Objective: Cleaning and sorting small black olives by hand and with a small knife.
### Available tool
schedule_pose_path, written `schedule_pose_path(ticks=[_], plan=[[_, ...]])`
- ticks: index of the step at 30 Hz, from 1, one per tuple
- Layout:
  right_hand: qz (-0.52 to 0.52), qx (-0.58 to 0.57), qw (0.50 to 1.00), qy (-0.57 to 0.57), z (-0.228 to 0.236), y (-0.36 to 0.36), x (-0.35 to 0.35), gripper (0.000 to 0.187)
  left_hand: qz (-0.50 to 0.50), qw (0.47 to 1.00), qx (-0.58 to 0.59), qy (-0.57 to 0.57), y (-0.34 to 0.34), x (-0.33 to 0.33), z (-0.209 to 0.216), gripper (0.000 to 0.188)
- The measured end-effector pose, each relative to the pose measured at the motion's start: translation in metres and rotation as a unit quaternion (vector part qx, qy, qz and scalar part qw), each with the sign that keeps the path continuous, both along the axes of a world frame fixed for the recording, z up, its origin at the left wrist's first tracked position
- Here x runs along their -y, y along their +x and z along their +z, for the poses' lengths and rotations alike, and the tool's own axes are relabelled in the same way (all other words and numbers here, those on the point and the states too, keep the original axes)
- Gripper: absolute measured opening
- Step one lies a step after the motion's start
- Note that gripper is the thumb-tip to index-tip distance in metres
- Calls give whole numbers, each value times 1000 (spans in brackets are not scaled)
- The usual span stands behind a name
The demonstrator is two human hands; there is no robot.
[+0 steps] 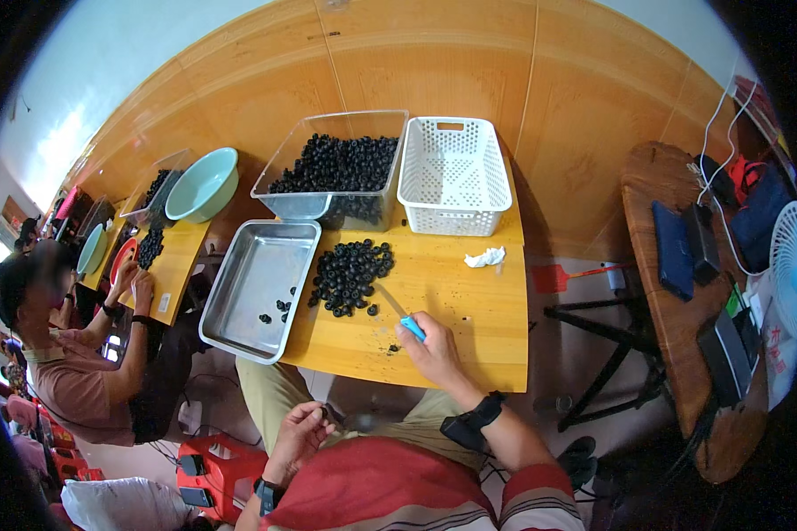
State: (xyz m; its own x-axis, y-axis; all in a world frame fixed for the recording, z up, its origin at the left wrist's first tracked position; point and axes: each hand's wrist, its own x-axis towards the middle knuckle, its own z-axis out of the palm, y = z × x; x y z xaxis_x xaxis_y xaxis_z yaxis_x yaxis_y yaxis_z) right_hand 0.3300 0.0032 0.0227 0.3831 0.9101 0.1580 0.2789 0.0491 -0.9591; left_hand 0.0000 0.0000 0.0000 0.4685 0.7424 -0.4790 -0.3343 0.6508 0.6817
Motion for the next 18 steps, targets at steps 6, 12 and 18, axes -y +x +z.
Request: schedule_pose_path(ticks=[6,12,18], plan=[[4,15,1000,23,-4,0,11,32,26,999,-22,0,19,13,5,17],[25,39,998,44,2,-1,13,30,53,998,-17,10,36,21,17,19],[26,33,999,19,9,-1,12,29,39,999,-20,17,41,14,14,20]])
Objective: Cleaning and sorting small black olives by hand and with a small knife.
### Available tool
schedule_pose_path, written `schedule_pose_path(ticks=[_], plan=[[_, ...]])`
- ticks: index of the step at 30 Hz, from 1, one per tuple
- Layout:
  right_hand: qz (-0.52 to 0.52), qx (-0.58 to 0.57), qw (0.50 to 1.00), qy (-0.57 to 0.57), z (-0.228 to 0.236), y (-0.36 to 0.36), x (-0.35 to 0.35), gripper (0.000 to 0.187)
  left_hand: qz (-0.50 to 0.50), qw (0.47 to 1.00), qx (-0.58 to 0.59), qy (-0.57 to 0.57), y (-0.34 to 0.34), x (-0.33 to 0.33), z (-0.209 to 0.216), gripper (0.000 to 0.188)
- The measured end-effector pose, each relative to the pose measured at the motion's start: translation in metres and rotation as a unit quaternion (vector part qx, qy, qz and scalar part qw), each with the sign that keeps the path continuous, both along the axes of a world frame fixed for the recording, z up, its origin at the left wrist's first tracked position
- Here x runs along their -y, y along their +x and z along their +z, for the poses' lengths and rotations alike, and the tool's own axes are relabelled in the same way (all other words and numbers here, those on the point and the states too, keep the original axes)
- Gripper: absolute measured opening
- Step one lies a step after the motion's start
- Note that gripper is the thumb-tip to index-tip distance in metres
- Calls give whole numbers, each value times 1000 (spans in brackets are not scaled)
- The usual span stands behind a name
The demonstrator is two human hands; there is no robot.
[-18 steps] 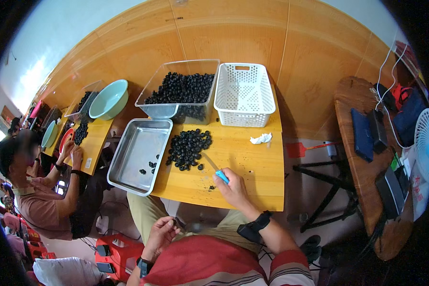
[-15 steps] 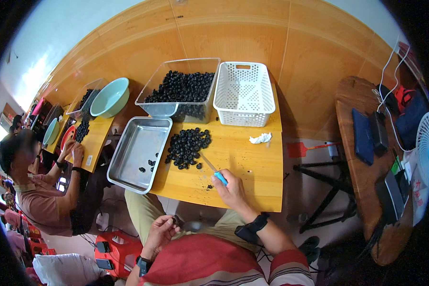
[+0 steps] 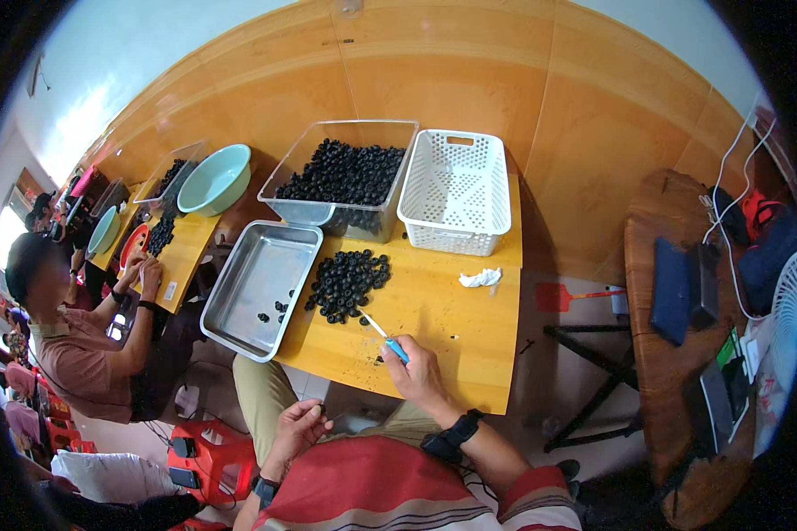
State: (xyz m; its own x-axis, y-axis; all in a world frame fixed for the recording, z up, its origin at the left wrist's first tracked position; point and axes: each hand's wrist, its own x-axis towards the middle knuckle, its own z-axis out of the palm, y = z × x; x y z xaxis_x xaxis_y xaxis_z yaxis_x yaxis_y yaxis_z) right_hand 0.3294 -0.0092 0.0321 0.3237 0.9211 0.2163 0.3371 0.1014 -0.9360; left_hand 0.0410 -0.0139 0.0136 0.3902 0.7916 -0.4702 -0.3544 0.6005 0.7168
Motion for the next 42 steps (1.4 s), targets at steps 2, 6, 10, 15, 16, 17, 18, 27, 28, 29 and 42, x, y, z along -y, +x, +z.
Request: schedule_pose_path(ticks=[2,6,10,15,16,17,18,27,28,29,42], plan=[[-18,-14,1000,8,-2,-2,-1,28,-28,999,23,0,2,-6,-6,21],[-41,4,999,3,-1,-3,-1,27,-66,998,3,-4,8,-20,-4,21],[-62,11,998,-3,2,-9,-2,27,-98,994,42,-3,5,-38,-3,20],[-83,38,996,6,-5,-16,-4,27,-124,991,51,-27,2,-58,0,19],[-87,44,995,-2,-5,-16,-4,28,-129,990,51,-27,1,-63,-1,19],[-89,49,995,-9,-5,-17,-4,28,-134,988,63,-31,1,-67,-3,19],[-96,51,994,-19,-5,-17,-5,29,-139,987,74,-35,-1,-72,-4,18],[-99,104,989,-21,7,-21,-9,28,-112,987,109,-43,-10,-93,3,20],[-97,106,989,-23,8,-20,-10,27,-111,987,110,-44,-8,-95,3,20],[-95,106,990,-24,10,-19,-11,27,-113,988,102,-42,-5,-96,3,19],[-83,50,994,-40,8,-18,-7,26,-78,989,126,5,40,-95,26,15]])
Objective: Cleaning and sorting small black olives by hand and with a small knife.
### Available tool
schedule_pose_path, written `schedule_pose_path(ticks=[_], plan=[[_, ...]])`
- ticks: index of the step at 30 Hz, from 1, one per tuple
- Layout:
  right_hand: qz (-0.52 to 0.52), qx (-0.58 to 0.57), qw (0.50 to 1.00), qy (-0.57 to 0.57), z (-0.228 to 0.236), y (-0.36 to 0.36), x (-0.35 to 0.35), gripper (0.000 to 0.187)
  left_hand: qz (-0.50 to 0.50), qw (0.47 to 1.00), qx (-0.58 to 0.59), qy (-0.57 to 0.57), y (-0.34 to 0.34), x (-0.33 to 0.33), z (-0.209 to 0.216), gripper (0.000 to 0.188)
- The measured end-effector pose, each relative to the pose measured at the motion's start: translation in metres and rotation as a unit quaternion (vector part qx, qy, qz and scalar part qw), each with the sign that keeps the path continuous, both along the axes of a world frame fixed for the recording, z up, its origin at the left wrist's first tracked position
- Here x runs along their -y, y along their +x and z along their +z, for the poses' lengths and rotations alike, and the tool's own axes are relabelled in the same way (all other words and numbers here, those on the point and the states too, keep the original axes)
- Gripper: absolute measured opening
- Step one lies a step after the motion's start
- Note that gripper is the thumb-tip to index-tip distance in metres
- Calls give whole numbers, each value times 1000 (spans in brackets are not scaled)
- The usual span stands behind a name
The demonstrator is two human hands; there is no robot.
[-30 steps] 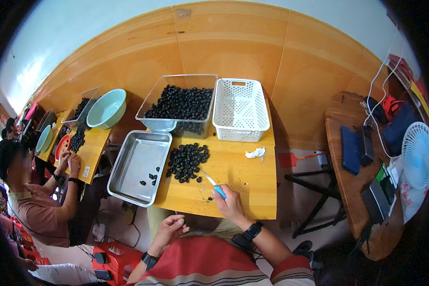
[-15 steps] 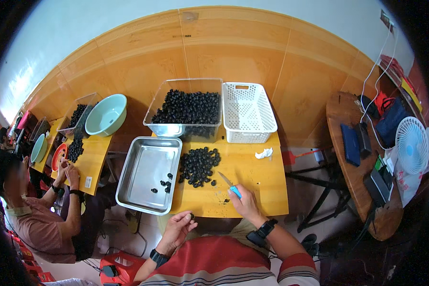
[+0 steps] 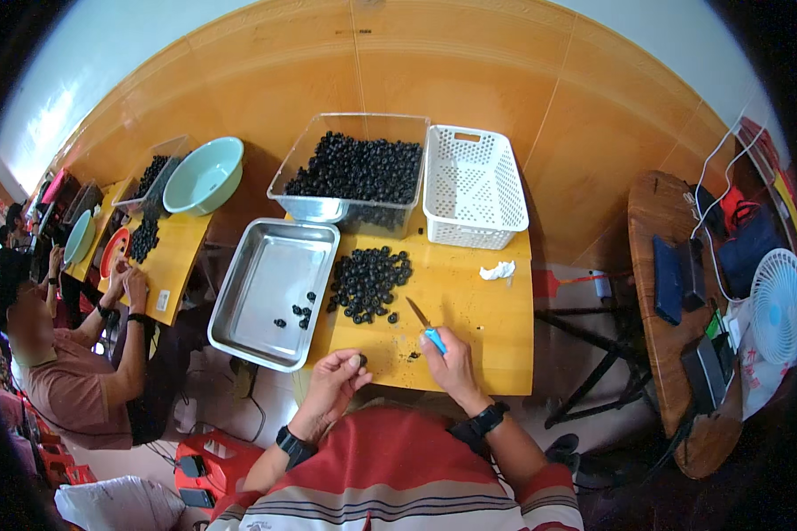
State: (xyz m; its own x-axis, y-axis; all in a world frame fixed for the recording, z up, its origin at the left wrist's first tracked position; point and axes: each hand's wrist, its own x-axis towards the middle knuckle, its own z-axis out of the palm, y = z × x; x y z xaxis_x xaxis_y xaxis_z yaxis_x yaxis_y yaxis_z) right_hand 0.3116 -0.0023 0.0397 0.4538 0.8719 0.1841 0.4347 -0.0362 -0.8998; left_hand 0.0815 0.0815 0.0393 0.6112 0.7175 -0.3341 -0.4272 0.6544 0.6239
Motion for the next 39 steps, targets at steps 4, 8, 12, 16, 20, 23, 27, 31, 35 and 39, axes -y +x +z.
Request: schedule_pose_path(ticks=[4,8,12,16,20,23,27,31,35,39], plan=[[43,-42,998,-29,2,4,-3,32,20,1000,6,-1,4,-3,3,18],[84,-79,992,-42,13,-4,-6,38,25,999,-21,-25,9,-6,17,22],[112,-48,992,-19,55,-23,-7,39,25,999,14,-22,9,-11,28,22],[135,9,990,37,67,-37,-6,39,21,996,81,-26,6,-12,33,20],[148,67,985,65,74,-44,-3,36,13,992,122,-32,1,-8,35,21],[156,90,981,69,76,-49,-3,34,6,990,142,-25,-5,-9,39,21],[160,98,979,74,73,-57,-3,33,4,986,166,-10,-11,-8,32,20],[158,110,978,76,71,-61,-3,33,9,984,176,-25,-15,-5,27,20],[143,110,981,75,69,-66,-2,32,15,980,192,-40,-18,-2,25,21],[153,116,979,73,70,-68,-2,32,13,977,209,-38,-23,2,23,20]])
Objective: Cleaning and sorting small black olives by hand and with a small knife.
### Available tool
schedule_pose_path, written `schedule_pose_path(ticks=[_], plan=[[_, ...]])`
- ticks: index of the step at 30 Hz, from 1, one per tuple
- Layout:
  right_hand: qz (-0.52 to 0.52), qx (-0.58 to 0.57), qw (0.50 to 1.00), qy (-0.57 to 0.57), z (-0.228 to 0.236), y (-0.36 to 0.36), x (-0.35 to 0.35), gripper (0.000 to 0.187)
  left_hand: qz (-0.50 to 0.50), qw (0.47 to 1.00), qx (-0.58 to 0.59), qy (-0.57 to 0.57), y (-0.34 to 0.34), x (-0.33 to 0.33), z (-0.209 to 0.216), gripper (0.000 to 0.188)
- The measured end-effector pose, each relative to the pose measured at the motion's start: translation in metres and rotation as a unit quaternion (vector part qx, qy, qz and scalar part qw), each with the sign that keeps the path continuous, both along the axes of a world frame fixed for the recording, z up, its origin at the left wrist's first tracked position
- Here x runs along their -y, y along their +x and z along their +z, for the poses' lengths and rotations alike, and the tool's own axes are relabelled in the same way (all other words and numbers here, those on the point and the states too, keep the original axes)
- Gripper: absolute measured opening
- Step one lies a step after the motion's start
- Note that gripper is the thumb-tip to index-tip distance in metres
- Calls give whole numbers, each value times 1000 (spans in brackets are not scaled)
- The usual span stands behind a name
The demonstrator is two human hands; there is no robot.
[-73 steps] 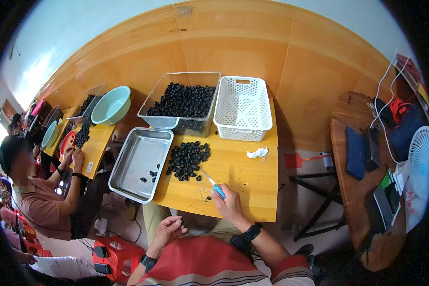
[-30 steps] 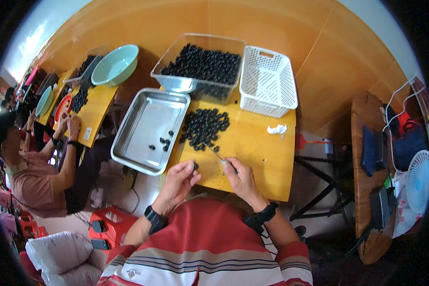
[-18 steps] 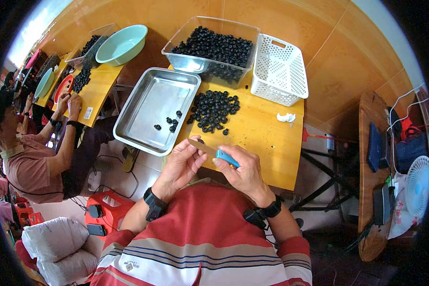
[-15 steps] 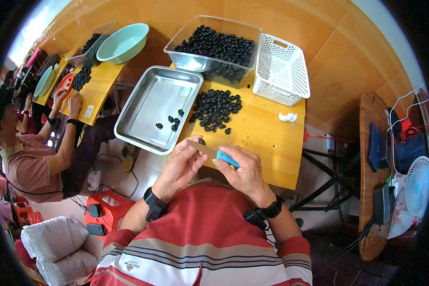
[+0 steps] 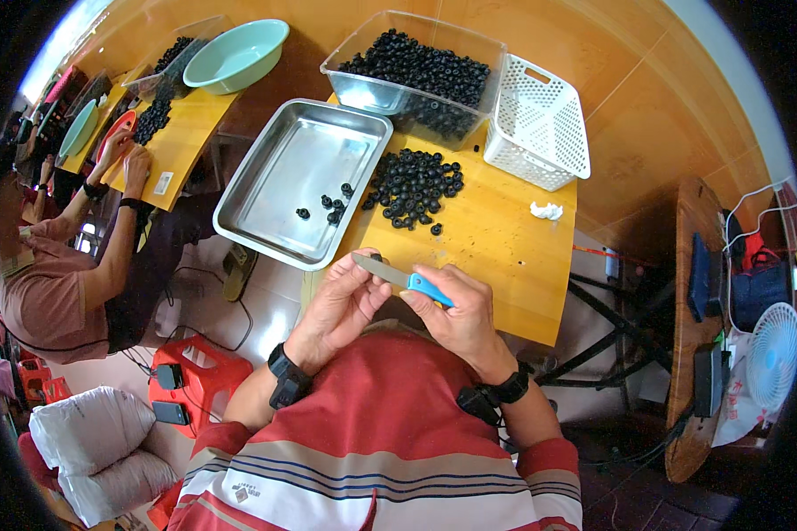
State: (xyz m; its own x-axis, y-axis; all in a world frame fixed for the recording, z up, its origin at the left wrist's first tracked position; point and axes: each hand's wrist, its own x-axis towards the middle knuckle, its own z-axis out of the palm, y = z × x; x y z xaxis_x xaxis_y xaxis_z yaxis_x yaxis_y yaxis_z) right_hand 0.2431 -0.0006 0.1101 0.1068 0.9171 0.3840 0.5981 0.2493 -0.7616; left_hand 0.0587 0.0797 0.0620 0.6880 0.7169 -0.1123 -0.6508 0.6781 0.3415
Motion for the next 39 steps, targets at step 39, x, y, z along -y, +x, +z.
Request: schedule_pose_path(ticks=[39], plan=[[-339,84,933,84,0,189,-133,47,75,612,-503,605,37,-20,10,25]])
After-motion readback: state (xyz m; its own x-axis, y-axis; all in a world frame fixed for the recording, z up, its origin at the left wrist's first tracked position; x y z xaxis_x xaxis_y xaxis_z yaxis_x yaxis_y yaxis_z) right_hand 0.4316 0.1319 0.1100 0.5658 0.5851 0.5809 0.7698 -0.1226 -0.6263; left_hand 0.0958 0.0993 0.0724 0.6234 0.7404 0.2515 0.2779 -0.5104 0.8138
